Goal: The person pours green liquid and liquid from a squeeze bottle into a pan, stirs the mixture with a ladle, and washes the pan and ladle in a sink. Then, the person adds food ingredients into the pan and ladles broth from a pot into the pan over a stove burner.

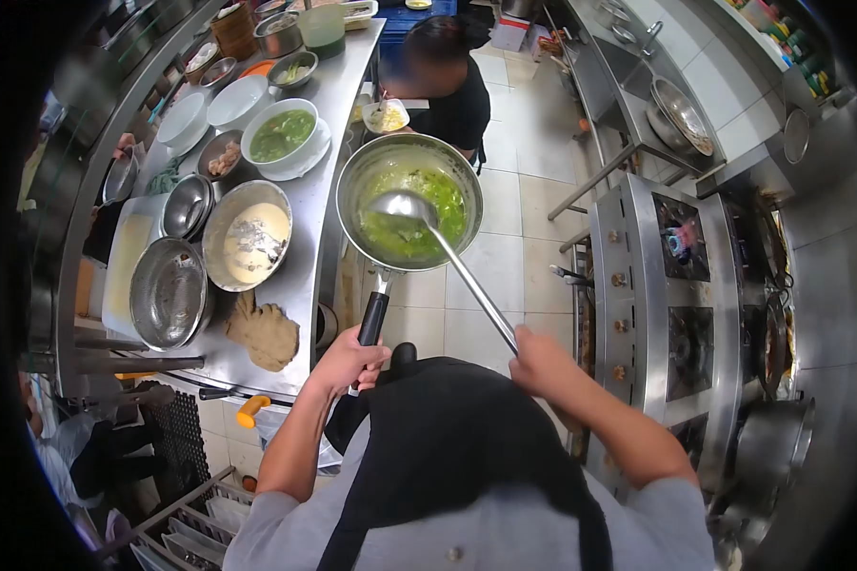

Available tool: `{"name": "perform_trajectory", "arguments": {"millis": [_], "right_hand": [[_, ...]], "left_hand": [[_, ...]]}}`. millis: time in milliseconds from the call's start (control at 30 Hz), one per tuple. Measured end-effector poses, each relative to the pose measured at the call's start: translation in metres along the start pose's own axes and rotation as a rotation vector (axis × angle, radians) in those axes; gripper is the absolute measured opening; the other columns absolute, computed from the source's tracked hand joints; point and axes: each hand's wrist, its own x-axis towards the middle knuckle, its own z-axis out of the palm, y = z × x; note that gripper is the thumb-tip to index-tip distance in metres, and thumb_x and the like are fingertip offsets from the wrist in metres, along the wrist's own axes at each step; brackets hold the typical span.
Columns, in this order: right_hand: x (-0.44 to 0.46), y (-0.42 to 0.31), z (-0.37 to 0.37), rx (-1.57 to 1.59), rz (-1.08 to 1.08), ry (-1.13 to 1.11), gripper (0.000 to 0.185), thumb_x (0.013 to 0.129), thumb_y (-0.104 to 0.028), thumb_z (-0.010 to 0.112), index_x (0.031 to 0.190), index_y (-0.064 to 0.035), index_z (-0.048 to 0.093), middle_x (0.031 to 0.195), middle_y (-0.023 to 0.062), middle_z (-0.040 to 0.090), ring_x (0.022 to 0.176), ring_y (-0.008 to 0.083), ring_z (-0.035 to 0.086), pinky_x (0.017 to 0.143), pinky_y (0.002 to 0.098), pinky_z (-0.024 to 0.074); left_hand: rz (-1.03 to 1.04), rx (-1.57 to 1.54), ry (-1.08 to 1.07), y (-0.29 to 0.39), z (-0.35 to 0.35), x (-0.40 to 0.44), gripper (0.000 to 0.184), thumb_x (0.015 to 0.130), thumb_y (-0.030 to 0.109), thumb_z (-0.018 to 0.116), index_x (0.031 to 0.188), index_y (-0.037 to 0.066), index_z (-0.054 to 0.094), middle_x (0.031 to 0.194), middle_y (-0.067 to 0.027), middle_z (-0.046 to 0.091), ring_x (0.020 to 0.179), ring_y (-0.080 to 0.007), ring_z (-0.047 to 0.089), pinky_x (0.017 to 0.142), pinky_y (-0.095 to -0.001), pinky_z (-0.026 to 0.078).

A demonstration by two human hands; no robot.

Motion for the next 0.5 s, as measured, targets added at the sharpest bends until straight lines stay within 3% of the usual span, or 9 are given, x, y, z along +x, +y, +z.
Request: {"name": "perform_trajectory", "arguments": {"millis": [167,300,400,500], "right_hand": [[-0.039,0.029,-0.010,0.003,-0.011,0.089,0.017,0.078,-0.012,0.056,0.089,0.0001,0.051,0.074,0.0266,0.060,0.076,0.0472,0.060,0.072,0.0528,0.0486],[-0.011,0.052,-0.019,-0.072,0.063,0.262,0.016,0.078,-0.012,0.057,0.088,-0.0005,0.054,0.074,0.0266,0.060,0.074,0.0471,0.060,0.070,0.0518,0.0482],[0.016,0.065,-0.019,0.048,-0.026,0.383,0.018,0.079,-0.013,0.059,0.089,0.0005,0.053,0.075,0.0274,0.060,0.075,0.0477,0.059,0.068,0.0512,0.0479],[0.024,0.077,-0.003,0.053,0.075,0.332,0.024,0.077,-0.013,0.058,0.095,0.0024,0.052,0.080,0.0285,0.061,0.081,0.0479,0.060,0.073,0.0504,0.0478]], "left_hand": [[-0.007,0.021,-0.030,-0.012,0.003,0.010,0.023,0.084,-0.001,0.063,0.084,0.006,0.042,0.058,-0.0016,0.044,0.040,-0.0095,0.041,0.034,-0.0267,0.035],[-0.012,0.044,-0.054,-0.014,0.014,0.012,0.023,0.085,0.000,0.064,0.084,0.006,0.042,0.057,-0.0014,0.044,0.040,-0.0097,0.041,0.035,-0.0271,0.035],[-0.027,0.053,-0.064,-0.020,0.020,0.014,0.023,0.085,0.000,0.064,0.084,0.007,0.042,0.057,-0.0011,0.043,0.040,-0.0097,0.041,0.035,-0.0277,0.035],[-0.052,0.048,-0.098,-0.018,0.026,0.019,0.025,0.086,0.002,0.065,0.089,0.008,0.041,0.058,-0.0007,0.042,0.041,-0.0101,0.041,0.037,-0.0277,0.034]]}}
